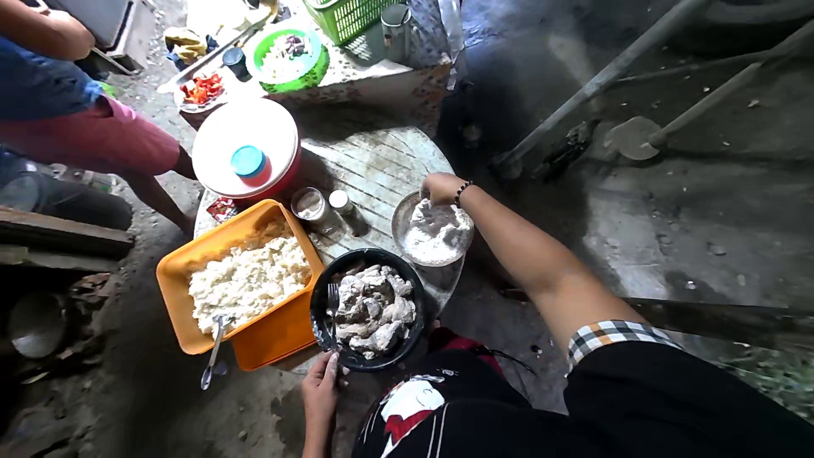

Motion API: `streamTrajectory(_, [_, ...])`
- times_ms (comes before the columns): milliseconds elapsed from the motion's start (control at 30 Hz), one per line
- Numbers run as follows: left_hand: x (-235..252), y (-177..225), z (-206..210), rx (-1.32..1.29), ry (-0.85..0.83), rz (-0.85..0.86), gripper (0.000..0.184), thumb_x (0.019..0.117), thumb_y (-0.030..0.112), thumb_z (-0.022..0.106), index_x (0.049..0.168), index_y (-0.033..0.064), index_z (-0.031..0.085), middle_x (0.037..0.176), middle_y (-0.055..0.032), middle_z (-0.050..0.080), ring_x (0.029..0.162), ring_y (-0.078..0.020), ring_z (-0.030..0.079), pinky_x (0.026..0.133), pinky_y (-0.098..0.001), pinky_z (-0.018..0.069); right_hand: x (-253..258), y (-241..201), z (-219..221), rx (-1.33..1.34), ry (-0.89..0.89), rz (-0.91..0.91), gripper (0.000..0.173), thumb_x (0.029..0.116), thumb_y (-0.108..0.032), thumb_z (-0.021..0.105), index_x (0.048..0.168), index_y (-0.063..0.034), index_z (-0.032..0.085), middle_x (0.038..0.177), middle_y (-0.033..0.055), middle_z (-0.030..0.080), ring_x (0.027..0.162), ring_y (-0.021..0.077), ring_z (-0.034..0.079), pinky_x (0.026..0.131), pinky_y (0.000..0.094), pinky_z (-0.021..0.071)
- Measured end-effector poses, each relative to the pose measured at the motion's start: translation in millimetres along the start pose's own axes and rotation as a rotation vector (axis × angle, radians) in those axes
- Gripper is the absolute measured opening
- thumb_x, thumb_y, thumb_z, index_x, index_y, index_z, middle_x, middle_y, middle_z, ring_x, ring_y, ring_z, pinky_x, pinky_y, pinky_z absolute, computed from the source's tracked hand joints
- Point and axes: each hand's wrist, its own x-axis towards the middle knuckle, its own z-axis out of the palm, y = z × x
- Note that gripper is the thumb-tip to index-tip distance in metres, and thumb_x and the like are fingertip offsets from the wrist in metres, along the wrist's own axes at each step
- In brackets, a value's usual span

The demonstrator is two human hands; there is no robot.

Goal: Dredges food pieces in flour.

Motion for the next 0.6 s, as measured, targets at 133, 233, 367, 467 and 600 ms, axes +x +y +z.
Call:
streamTrajectory(133, [-3.3,0.8,2.5,-0.010,0.013,-0.007,0.022,0.1057,0.008,0.052,0.114,-0.0060,0.068,0.071,-0.0060,0.071,0.052,-0.0092,0.064,0.048,-0.0237,0.0548,26.6,-9.3,1.2,-0.135,-0.108,0.090,0.021,0.0934,-0.004,0.069,0.113,0.0034,0.073,0.120,0.0284,0.068,0.118,0.0473,0.064,0.096,0.0694,0.0485])
streamTrajectory(233, [-5.8,2.1,2.8,-0.017,0.013,0.005,0.023,0.1058,0.007,0.051,0.113,-0.0065,0.068,0.071,-0.0059,0.071,0.052,-0.0090,0.063,0.048,-0.0233,0.0546,43.3,-3.3,15.5,-0.106,-0.078,0.097,0.022,0.0957,-0.006,0.068,0.114,0.0050,0.072,0.122,0.0299,0.067,0.119,0.0490,0.063,0.098,0.0704,0.0478])
streamTrajectory(367, [-9.1,0.7,2.1,-0.028,0.038,-0.006,0.023,0.1059,0.006,0.050,0.114,-0.0063,0.068,0.070,-0.0057,0.070,0.052,-0.0085,0.063,0.048,-0.0224,0.0536,42.5,0.1,22.4,-0.082,-0.011,0.063,0.026,0.0923,-0.006,0.072,0.117,0.0028,0.071,0.122,0.0287,0.068,0.119,0.0483,0.063,0.097,0.0697,0.0488])
streamTrajectory(467, [-9.0,-0.5,1.8,-0.039,0.050,-0.015,0.023,0.1056,0.007,0.051,0.114,-0.0063,0.068,0.070,-0.0066,0.070,0.052,-0.0094,0.063,0.048,-0.0236,0.0545,37.2,5.8,24.3,-0.024,0.081,0.058,0.036,0.0940,-0.006,0.069,0.130,-0.0042,0.068,0.127,0.0256,0.068,0.123,0.0464,0.062,0.101,0.0684,0.0478])
streamTrajectory(600, [-7.1,1.5,3.2,-0.021,0.038,-0.025,0.022,0.1058,0.008,0.052,0.114,-0.0054,0.068,0.071,-0.0067,0.070,0.052,-0.0099,0.063,0.048,-0.0233,0.0543,31.9,11.0,32.2,-0.005,0.139,0.059,0.027,0.0920,-0.002,0.069,0.119,-0.0030,0.072,0.122,0.0258,0.069,0.119,0.0467,0.064,0.100,0.0687,0.0490])
